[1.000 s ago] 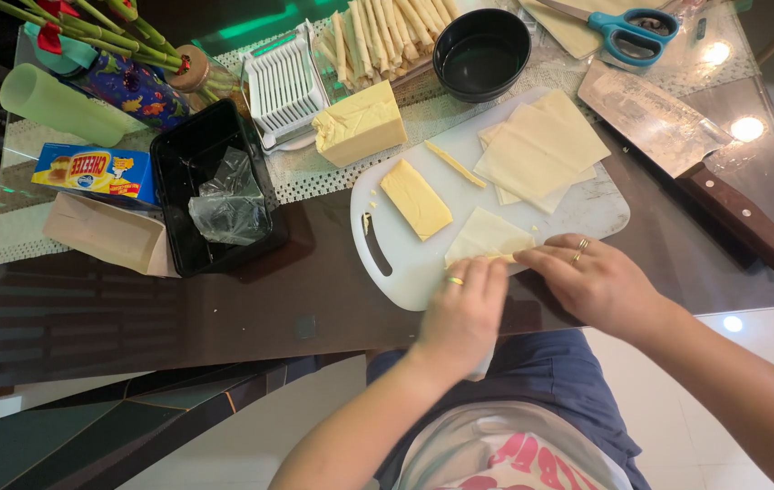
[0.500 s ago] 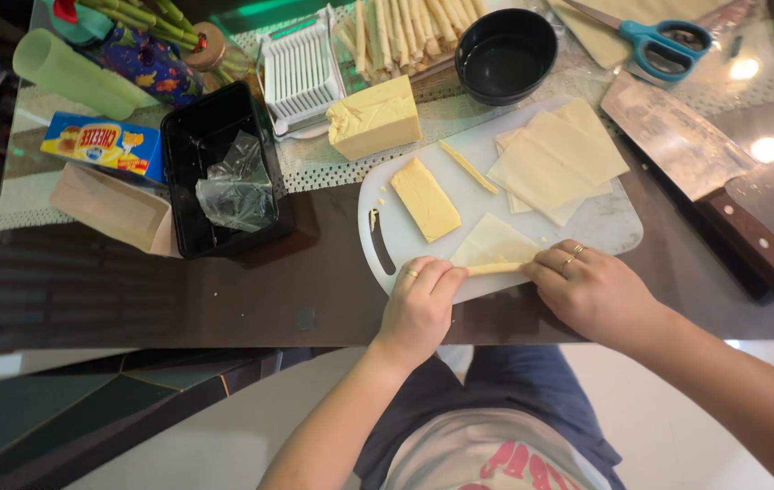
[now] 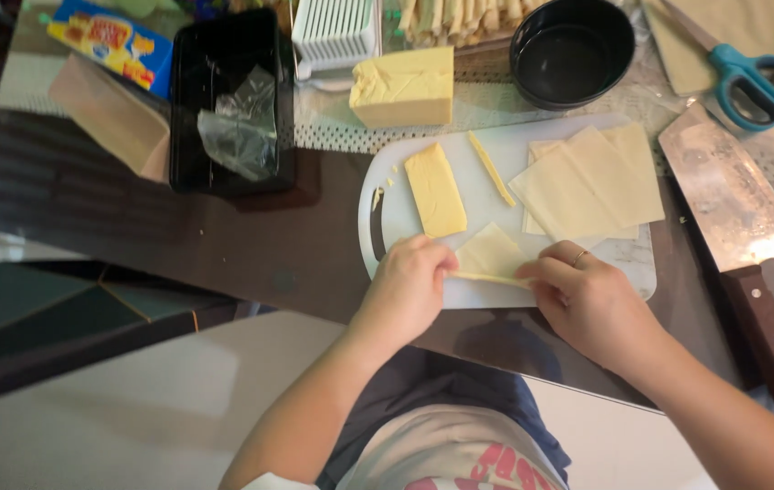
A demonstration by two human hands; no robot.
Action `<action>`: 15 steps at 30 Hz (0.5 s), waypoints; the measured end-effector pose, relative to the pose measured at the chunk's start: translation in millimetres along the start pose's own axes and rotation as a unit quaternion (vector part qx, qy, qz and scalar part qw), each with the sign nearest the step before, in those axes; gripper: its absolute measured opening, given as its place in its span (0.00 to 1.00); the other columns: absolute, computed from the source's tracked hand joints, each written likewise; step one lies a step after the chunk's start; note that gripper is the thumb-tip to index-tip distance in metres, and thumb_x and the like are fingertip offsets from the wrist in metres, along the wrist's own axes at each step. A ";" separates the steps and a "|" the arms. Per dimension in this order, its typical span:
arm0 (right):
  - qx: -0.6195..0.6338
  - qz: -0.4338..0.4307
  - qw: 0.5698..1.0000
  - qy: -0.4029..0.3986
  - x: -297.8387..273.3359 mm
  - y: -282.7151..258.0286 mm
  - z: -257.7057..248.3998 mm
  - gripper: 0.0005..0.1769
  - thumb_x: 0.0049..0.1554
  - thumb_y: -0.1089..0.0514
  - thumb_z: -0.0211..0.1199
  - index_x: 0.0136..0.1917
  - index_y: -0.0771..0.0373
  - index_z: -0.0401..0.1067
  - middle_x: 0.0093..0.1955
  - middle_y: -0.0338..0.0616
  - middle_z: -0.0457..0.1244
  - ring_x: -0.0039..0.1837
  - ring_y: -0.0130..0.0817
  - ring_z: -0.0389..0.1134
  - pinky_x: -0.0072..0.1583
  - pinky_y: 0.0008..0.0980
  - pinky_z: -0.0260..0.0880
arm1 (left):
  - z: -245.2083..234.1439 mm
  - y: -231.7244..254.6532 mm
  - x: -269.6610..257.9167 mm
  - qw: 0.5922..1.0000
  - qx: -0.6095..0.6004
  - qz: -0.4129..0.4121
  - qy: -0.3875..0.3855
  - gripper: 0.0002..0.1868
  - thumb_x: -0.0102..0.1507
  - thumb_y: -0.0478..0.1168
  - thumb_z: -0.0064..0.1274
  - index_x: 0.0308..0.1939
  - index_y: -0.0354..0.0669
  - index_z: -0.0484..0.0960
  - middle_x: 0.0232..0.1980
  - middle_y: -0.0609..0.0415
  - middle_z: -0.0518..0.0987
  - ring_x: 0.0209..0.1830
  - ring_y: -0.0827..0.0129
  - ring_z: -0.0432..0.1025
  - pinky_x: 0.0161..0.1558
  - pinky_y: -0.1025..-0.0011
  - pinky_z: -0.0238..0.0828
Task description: Rolling strips of cheese into pastry sheets to prepare appetizers.
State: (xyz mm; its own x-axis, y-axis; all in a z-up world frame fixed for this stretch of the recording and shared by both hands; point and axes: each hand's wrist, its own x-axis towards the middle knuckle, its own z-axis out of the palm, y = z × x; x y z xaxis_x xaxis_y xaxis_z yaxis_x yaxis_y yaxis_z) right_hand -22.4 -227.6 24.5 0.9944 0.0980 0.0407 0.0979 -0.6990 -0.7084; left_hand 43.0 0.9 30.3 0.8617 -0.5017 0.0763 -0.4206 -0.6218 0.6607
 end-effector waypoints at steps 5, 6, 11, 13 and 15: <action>-0.064 -0.158 0.985 0.039 -5.8 5.4 3.5 0.17 0.44 0.71 0.64 0.48 0.64 0.80 0.47 0.47 0.68 0.47 0.45 0.71 0.49 0.39 0.72 | 8.7 13.2 -11.9 0.996 0.005 0.077 0.051 0.14 0.59 0.26 0.49 0.47 0.38 0.83 0.46 0.48 0.78 0.52 0.51 0.73 0.55 0.60 0.71; -0.097 -0.194 0.975 0.046 -7.1 6.1 5.6 0.21 0.40 0.71 0.64 0.50 0.64 0.79 0.48 0.47 0.68 0.49 0.44 0.71 0.51 0.39 0.73 | 11.1 14.1 -15.0 0.990 0.031 0.123 0.062 0.15 0.59 0.27 0.49 0.49 0.38 0.83 0.48 0.48 0.78 0.53 0.52 0.73 0.56 0.60 0.71; -0.162 -0.212 0.962 0.053 -8.7 -0.6 8.6 0.20 0.43 0.68 0.67 0.51 0.68 0.77 0.48 0.47 0.67 0.50 0.43 0.70 0.51 0.39 0.72 | 24.0 0.5 -25.7 0.971 0.106 0.196 0.084 0.15 0.64 0.31 0.50 0.55 0.34 0.79 0.52 0.49 0.76 0.55 0.57 0.72 0.60 0.59 0.69; -0.168 -0.213 0.961 0.055 -10.2 0.1 10.7 0.19 0.44 0.68 0.68 0.51 0.68 0.77 0.48 0.47 0.67 0.50 0.43 0.70 0.51 0.39 0.72 | 23.3 -3.0 -27.9 0.967 0.119 0.206 0.089 0.17 0.65 0.32 0.51 0.57 0.33 0.79 0.53 0.49 0.76 0.56 0.58 0.71 0.61 0.59 0.67; -0.182 -0.201 0.960 0.064 -9.7 0.9 11.5 0.20 0.44 0.68 0.68 0.53 0.68 0.77 0.47 0.46 0.67 0.50 0.43 0.70 0.50 0.38 0.72 | 19.1 -7.1 -27.5 0.966 0.126 0.210 0.082 0.19 0.64 0.33 0.51 0.59 0.36 0.80 0.54 0.50 0.74 0.56 0.58 0.70 0.61 0.59 0.65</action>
State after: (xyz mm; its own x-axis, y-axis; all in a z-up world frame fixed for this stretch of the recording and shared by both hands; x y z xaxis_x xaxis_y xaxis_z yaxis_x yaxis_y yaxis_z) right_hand -32.4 -221.0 15.3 0.8674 0.3412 0.3621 0.4605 -0.8263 -0.3245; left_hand 16.8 7.5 9.3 0.6248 -0.6522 0.4293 -0.7808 -0.5210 0.3449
